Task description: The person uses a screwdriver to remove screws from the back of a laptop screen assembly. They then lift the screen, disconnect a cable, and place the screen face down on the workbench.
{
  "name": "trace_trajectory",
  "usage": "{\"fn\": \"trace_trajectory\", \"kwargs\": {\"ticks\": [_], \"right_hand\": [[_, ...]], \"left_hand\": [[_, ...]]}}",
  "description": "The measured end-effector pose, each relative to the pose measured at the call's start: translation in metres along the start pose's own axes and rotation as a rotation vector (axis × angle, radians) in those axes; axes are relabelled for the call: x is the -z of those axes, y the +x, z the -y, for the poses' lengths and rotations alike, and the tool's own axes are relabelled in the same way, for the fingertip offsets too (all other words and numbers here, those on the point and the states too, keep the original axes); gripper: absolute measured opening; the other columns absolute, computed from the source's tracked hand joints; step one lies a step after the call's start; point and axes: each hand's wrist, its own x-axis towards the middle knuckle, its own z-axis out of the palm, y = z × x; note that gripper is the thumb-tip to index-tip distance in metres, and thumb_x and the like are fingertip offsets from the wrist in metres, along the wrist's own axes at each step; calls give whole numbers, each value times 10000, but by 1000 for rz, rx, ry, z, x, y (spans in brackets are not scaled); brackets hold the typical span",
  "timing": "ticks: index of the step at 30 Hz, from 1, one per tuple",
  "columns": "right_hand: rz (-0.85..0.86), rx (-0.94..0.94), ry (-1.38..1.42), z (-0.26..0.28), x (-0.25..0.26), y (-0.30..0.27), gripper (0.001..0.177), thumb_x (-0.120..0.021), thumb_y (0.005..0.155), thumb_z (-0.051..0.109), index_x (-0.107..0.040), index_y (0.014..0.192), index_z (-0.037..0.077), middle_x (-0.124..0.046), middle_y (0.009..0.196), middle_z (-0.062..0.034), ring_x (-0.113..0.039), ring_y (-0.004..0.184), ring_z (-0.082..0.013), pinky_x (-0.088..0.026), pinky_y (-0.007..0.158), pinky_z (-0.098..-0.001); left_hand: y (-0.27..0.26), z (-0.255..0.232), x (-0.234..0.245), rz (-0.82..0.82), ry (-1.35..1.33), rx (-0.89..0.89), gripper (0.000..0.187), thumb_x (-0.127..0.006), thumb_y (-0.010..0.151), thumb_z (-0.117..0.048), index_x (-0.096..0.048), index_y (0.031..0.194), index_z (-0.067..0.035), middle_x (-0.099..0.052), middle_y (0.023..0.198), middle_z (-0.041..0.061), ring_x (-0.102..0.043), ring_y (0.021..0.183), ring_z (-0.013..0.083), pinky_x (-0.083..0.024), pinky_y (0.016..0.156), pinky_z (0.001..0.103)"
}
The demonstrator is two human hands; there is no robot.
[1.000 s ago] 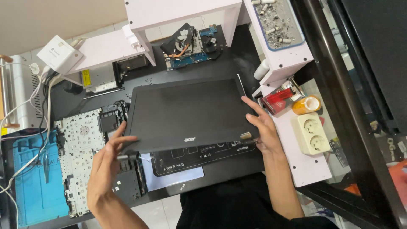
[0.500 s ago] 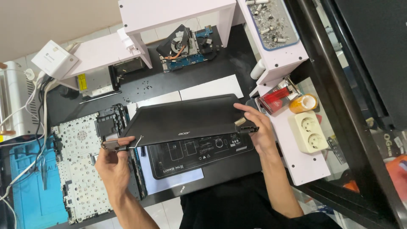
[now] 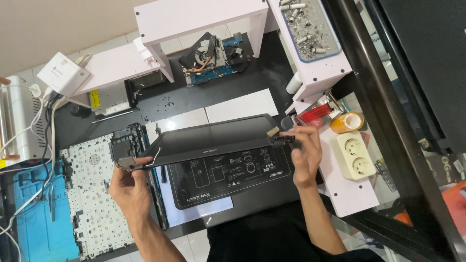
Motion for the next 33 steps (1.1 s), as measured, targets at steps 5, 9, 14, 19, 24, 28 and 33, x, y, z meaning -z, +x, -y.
{"fn": "trace_trajectory", "kwargs": {"ticks": [5,9,14,19,24,28,33], "right_hand": [[130,169,196,-9,4,7,296,-761,927,178,-620,1121,4,-565,1183,-84,-613,1187,-210,-440,1200,-416],[242,74,276,-25,2,9,334,-820,861,47,-647,1135,-34,-654,1146,-101,-641,1122,-207,-451,1197,-408],[244,38,358,-32,-3,8,230,-816,880,31,-681,1057,-26,-673,1092,-91,-637,1051,-188,-506,1028,-343],[233,25,414,-38,-6,7,185,-818,893,54,-708,1028,-8,-691,1058,-74,-628,996,-170,-514,918,-303],[250,30,489,-41,-9,8,164,-801,926,88,-708,1044,22,-698,1060,-67,-632,1060,-184,-519,983,-327],[252,33,492,-42,-10,6,170,-790,938,107,-702,1059,27,-698,1060,-71,-628,1097,-192,-514,1001,-333],[257,15,466,-43,-10,5,203,-789,941,157,-708,1067,21,-685,1074,-71,-618,1065,-180,-505,973,-315]], "left_hand": [[6,-9,-5,26,-14,-110,478,-681,1051,-471,-654,1129,1,-721,1064,23,-518,873,38,-423,817,206],[6,-8,-5,28,-17,-126,490,-676,1047,-484,-636,1135,-3,-733,1085,42,-561,942,58,-454,883,227],[7,-15,-7,12,11,-90,449,-681,1051,-442,-645,1130,-2,-729,1065,39,-542,879,48,-439,815,216],[9,-19,-9,16,24,-99,405,-677,1079,-403,-649,1132,-2,-727,1051,20,-542,859,35,-443,799,204],[8,-17,-8,-25,105,-66,424,-672,1066,-419,-701,1132,-1,-681,982,-23,-458,808,23,-362,730,197],[9,-20,-10,-19,89,-79,441,-672,1057,-440,-682,1126,-4,-713,1018,-17,-479,822,19,-377,749,192],[9,-20,-11,-14,70,-88,441,-680,1065,-446,-672,1115,-8,-719,1032,-8,-523,847,23,-415,779,195]]}}
